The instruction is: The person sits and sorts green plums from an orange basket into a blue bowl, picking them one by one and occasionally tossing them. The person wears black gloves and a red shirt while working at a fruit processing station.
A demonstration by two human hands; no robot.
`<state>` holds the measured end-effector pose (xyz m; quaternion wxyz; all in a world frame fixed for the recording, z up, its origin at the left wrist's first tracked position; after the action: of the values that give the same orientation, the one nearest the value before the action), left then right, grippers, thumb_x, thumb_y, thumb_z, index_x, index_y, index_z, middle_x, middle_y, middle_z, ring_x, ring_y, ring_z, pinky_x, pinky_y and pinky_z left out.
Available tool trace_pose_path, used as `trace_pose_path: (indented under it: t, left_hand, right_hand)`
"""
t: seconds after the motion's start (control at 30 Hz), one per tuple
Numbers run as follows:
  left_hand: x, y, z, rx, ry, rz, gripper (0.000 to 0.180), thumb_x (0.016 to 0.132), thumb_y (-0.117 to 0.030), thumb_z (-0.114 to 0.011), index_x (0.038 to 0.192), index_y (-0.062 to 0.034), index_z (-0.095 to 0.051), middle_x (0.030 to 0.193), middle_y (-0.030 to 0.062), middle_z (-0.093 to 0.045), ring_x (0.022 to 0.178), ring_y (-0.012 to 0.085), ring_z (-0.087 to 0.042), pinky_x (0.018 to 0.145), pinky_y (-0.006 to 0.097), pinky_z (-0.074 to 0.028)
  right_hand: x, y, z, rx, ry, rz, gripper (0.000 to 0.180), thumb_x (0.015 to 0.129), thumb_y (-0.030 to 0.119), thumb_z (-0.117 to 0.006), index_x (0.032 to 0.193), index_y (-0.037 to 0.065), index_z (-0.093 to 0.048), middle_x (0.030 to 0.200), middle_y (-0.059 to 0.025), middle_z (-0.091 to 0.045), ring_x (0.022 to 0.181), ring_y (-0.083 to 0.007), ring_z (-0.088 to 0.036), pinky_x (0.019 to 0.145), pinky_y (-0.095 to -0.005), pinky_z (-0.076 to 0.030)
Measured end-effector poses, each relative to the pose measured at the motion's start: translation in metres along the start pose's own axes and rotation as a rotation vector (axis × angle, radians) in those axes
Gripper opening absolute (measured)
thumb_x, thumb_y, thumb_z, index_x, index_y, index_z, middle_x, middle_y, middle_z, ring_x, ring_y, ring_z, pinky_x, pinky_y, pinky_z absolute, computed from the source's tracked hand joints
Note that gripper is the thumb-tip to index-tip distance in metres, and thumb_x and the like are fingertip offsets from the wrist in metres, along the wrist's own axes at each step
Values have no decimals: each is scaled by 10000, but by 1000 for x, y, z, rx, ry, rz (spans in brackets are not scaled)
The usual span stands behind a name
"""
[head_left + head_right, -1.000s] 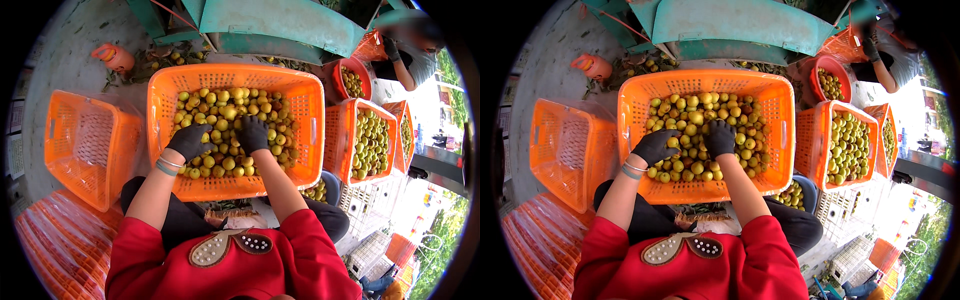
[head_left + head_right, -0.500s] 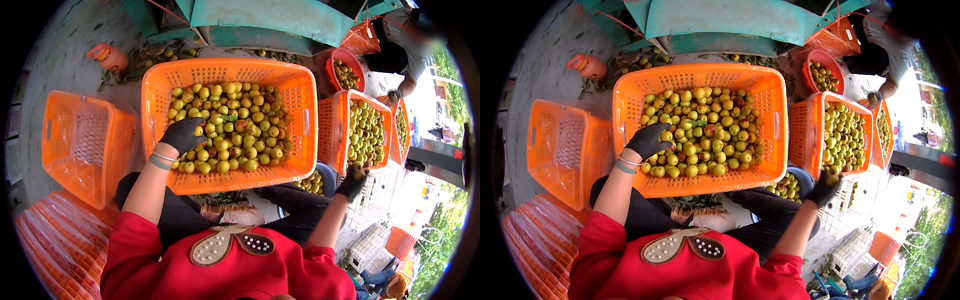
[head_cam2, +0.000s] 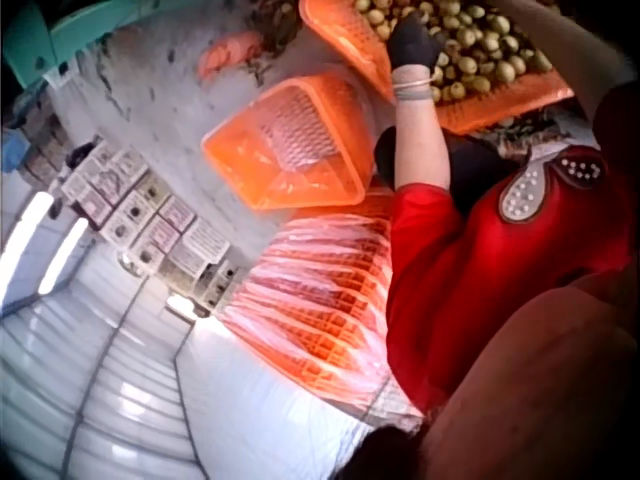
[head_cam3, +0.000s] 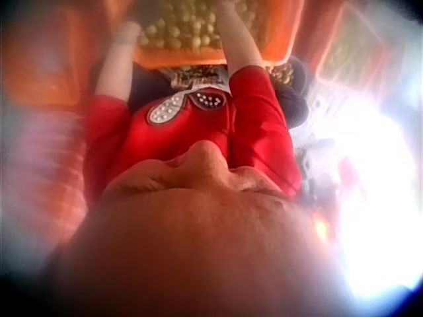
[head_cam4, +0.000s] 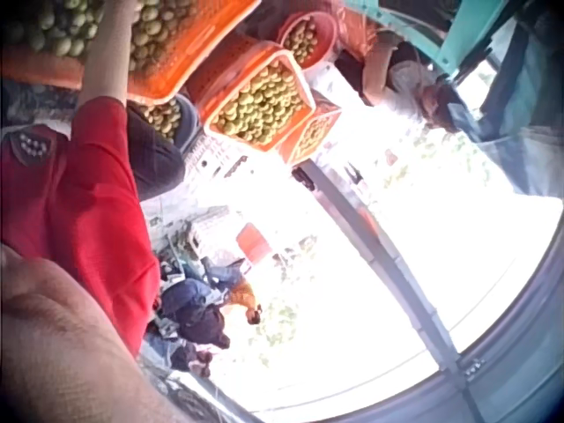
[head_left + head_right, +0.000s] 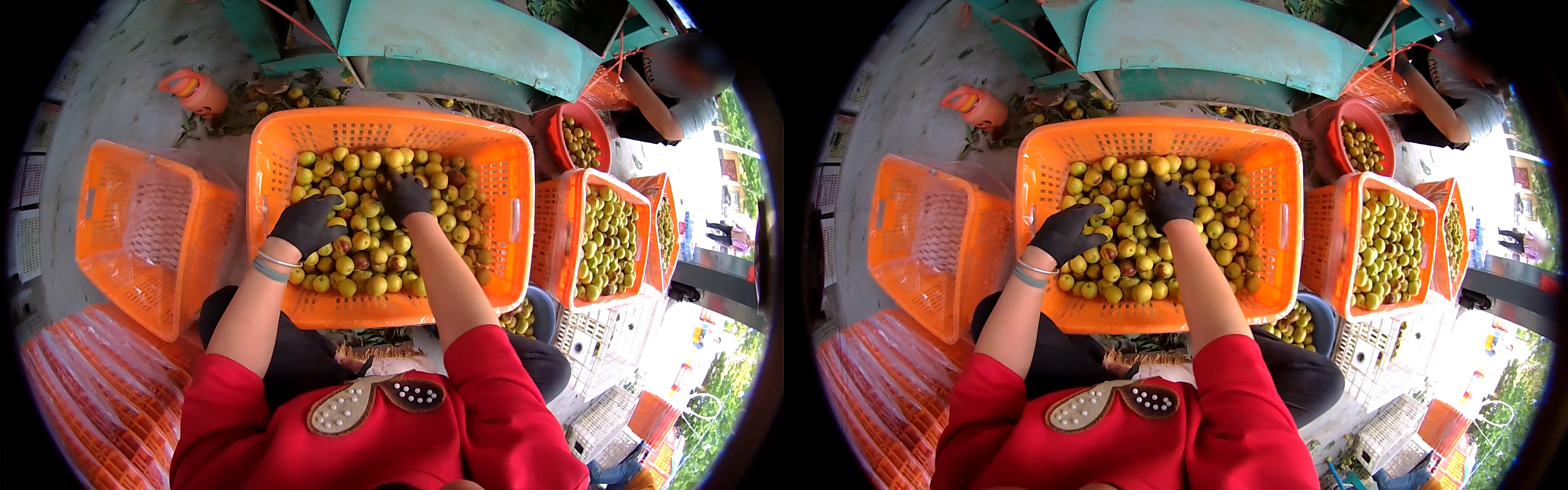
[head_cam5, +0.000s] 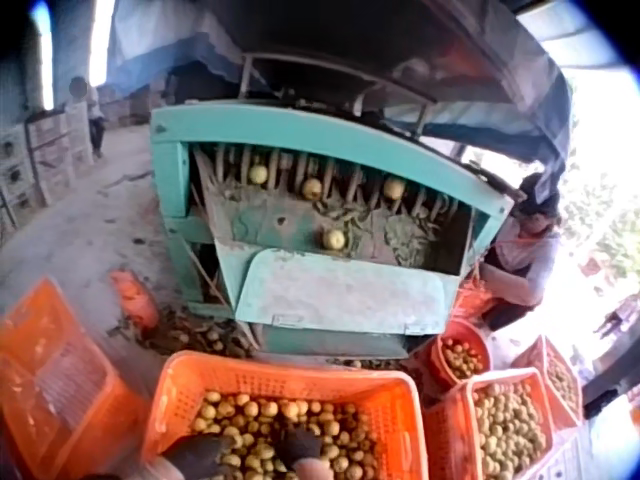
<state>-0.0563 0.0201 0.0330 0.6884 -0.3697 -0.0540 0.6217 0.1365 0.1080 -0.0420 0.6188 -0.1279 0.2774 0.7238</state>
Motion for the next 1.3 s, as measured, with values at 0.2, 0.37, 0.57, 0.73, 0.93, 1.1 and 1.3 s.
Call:
trace_pose_path:
  t: [0.2, 0.37, 0.57, 0.73, 0.93, 1.1, 1.3]
  left_hand:
    - [-2, 2, -2, -42, -51, -12, 533, 775, -323, -674, 1219, -69, -524, 1099, 166, -603, 1013, 324, -582, 860, 404, -475]
    - [-7, 0, 1, -64, -106, -76, 517, 776, -312, -682, 1197, -50, -536, 1076, 154, -615, 998, 317, -589, 833, 409, -483]
    - [-4, 18, 10, -64, -79, 18, 554, 775, -328, -678, 1235, -71, -511, 1133, 177, -596, 1034, 326, -580, 862, 399, -475]
    - [4, 3, 13, -63, -17, 15, 579, 773, -342, -677, 1259, -83, -497, 1163, 195, -580, 1057, 336, -571, 876, 399, -470]
    - [-7, 9, 14, -74, -16, 67, 566, 784, -353, -668, 1258, -92, -498, 1184, 193, -570, 1051, 340, -576, 873, 410, -474]
    - [-8, -6, 14, -65, -50, -9, 540, 775, -333, -677, 1229, -88, -516, 1136, 176, -597, 1012, 326, -595, 860, 403, -483]
    - [-3, 14, 9, 43, -35, 104, 529, 750, -335, -694, 1196, -89, -551, 1080, 161, -625, 984, 314, -608, 845, 402, -490]
  right_hand:
    - [23, 32, -30, 45, 3, -105, 611, 805, 538, -598, 1238, 120, -495, 1148, -147, -578, 1052, -299, -583, 885, -456, -461]
    - [73, 24, -38, -68, 411, -90, 587, 792, 496, -632, 1215, 102, -524, 1191, -123, -579, 1059, -274, -590, 849, -427, -499]
    - [29, 17, -64, -93, 524, 59, 529, 804, 332, -663, 1247, 98, -491, 1241, -130, -560, 1094, -297, -572, 850, -424, -495]
    - [-86, 12, -20, 196, 137, 205, 405, 812, 230, -634, 1183, 141, -498, 1100, -172, -599, 1052, -324, -575, 876, -427, -476]
    - [-193, -172, 32, 1569, -479, -459, 315, 826, 355, -582, 991, 87, -585, 808, -48, -583, 666, -174, -583, 588, -302, -509]
    - [-339, -422, 77, 1808, -1660, -298, 550, 869, 287, -553, 1305, -8, -393, 1328, -182, -432, 1218, -276, -439, 1027, -402, -351]
    - [-198, -244, 39, 1124, -733, -209, 338, 868, 103, -622, 1191, 18, -572, 1072, -65, -632, 889, -159, -597, 823, -284, -480]
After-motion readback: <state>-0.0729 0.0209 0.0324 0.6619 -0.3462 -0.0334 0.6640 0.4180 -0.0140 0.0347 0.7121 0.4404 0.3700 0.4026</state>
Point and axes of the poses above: each hand's wrist, its own x-axis towards the middle knuckle, its own z-axis out of the back of the hand, y = z × x, the point moved 2 cm from there along x, towards the middle knuckle
